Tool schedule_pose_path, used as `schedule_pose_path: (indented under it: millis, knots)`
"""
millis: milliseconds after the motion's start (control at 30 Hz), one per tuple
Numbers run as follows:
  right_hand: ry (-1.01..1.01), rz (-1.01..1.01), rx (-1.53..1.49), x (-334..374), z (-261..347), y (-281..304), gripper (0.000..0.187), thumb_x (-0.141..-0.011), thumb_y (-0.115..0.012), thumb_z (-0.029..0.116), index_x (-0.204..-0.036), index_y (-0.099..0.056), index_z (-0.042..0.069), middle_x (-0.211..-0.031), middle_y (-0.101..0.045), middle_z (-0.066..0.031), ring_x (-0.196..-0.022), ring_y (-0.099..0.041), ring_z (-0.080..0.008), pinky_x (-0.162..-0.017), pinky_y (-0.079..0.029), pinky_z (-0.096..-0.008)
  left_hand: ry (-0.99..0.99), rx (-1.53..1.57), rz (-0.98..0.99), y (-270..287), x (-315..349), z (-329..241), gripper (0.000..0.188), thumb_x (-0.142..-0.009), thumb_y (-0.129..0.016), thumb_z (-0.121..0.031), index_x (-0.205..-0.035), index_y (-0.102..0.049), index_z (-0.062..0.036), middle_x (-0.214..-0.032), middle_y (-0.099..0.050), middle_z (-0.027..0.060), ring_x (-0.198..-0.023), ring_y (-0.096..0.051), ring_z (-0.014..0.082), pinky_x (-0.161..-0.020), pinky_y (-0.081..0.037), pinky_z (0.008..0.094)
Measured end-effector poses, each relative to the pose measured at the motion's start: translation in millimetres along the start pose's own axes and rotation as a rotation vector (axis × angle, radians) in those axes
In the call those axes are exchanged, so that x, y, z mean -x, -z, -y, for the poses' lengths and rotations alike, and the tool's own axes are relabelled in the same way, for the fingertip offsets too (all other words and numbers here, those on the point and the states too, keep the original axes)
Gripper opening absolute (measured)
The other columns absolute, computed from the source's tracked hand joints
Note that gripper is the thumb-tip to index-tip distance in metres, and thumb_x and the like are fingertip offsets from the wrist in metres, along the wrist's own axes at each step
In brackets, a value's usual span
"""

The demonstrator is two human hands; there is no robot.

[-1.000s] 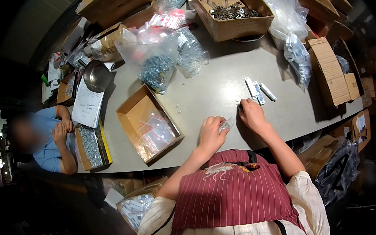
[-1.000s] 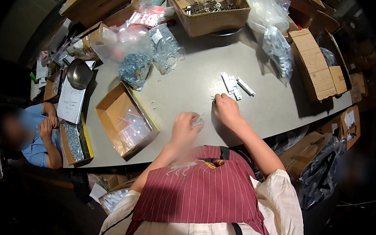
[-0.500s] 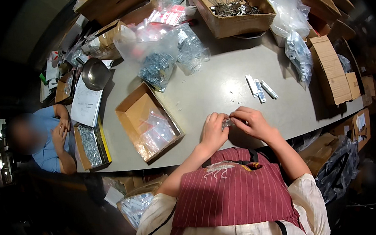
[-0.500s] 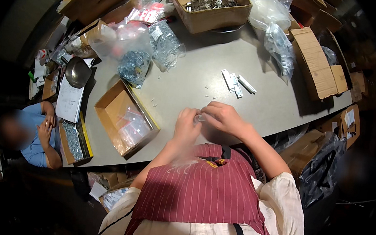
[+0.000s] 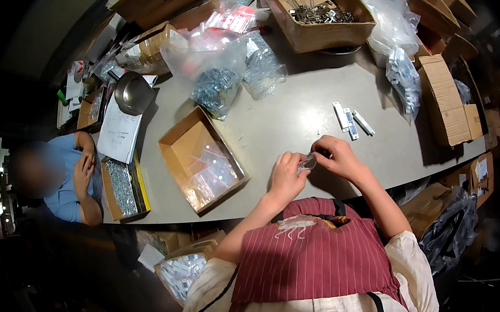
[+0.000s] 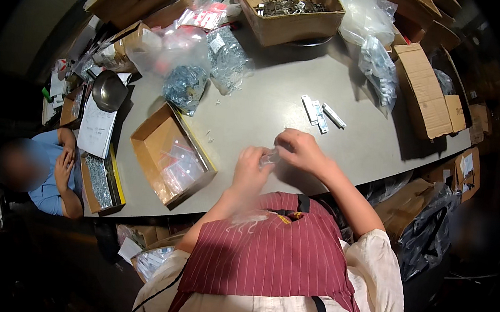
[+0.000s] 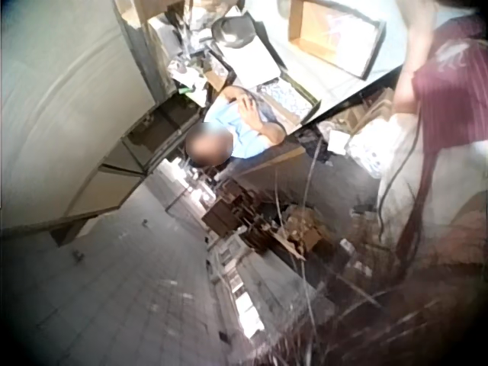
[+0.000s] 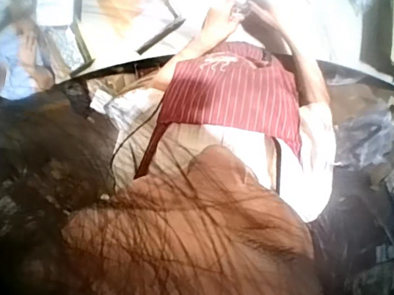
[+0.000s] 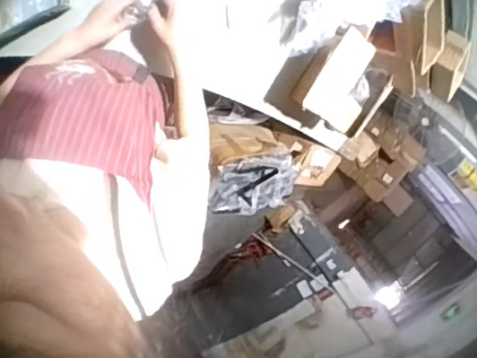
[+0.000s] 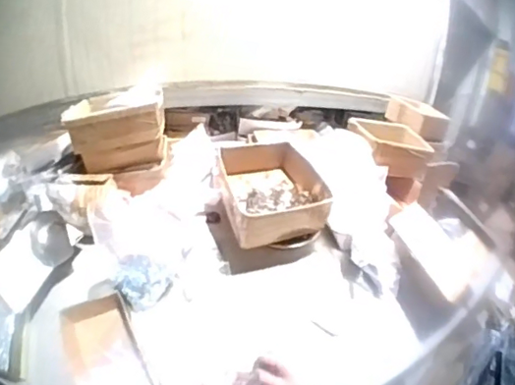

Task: The person repeatedly picks small white rectangular objects from a table, places them into clear plastic bags, and sets the filled bags into a cardboard box. The person also handles small metal parts and plastic bags during the process.

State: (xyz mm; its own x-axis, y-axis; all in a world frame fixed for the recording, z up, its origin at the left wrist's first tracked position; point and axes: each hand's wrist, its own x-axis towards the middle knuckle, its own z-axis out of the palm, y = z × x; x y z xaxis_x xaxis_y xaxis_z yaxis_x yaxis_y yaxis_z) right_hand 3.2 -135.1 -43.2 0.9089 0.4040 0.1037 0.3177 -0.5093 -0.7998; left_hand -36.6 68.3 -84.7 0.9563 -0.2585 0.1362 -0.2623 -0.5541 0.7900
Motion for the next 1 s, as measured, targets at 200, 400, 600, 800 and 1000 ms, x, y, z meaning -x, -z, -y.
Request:
schedule_pose_path:
  millis: [200,400,600,800,1000]
  knots:
    - [-0.154,-0.130,0.168,-5.9,-23.5,1.1,0.036,-0.084,-0.076,0.016,-0.116,-0.067,0.001,-0.103,-0.066,-0.0177,-0.093,-0.066,-0.0356,-0.081,-0.055,-0.0427,0.002,0.026,0.001,-3.3,-2.1,-2.6,0.029,-0.078,-0.079,-0.007,-0.104,-0.066,-0.0046,-0.100,-0.062,0.0141,-0.099,-0.059,0.0368,-0.088,-0.048,0.0458]
    - [-0.123,-0.085,0.349,-22.1,-39.9,-3.0,0.031,-0.079,-0.080,0.013,-0.103,-0.064,0.001,-0.100,-0.062,-0.0202,-0.096,-0.064,-0.0404,-0.084,-0.053,-0.0483,-0.001,-0.002,0.015,-0.4,-1.2,-2.4,0.027,-0.079,-0.079,-0.007,-0.102,-0.067,-0.0049,-0.098,-0.062,0.0138,-0.098,-0.059,0.0357,-0.087,-0.049,0.0446]
    - [-0.037,-0.028,0.450,-16.2,-41.9,-20.1,0.013,-0.083,-0.068,0.006,-0.094,-0.063,0.000,-0.089,-0.062,-0.0175,-0.087,-0.064,-0.0383,-0.077,-0.053,-0.0482,0.023,0.008,0.023,1.0,0.7,-2.6,0.025,-0.080,-0.079,-0.007,-0.101,-0.067,-0.0049,-0.098,-0.062,0.0133,-0.097,-0.060,0.0351,-0.087,-0.049,0.0440]
    - [0.009,-0.091,0.433,-17.3,-33.2,-19.5,0.009,-0.084,-0.065,0.007,-0.089,-0.061,0.001,-0.086,-0.062,-0.0160,-0.087,-0.065,-0.0369,-0.074,-0.054,-0.0463,0.024,0.018,0.016,-0.8,2.7,-0.2,0.025,-0.080,-0.079,-0.007,-0.102,-0.067,-0.0047,-0.097,-0.063,0.0127,-0.096,-0.060,0.0343,-0.086,-0.049,0.0436]
    - [0.018,-0.169,0.543,-36.0,-30.8,-34.9,0.012,-0.080,-0.066,0.006,-0.086,-0.060,-0.001,-0.085,-0.062,-0.0170,-0.087,-0.066,-0.0369,-0.073,-0.056,-0.0456,0.046,0.051,0.011,0.9,1.2,-0.3,0.026,-0.080,-0.078,-0.010,-0.103,-0.067,-0.0038,-0.096,-0.063,0.0132,-0.095,-0.060,0.0348,-0.084,-0.049,0.0445]
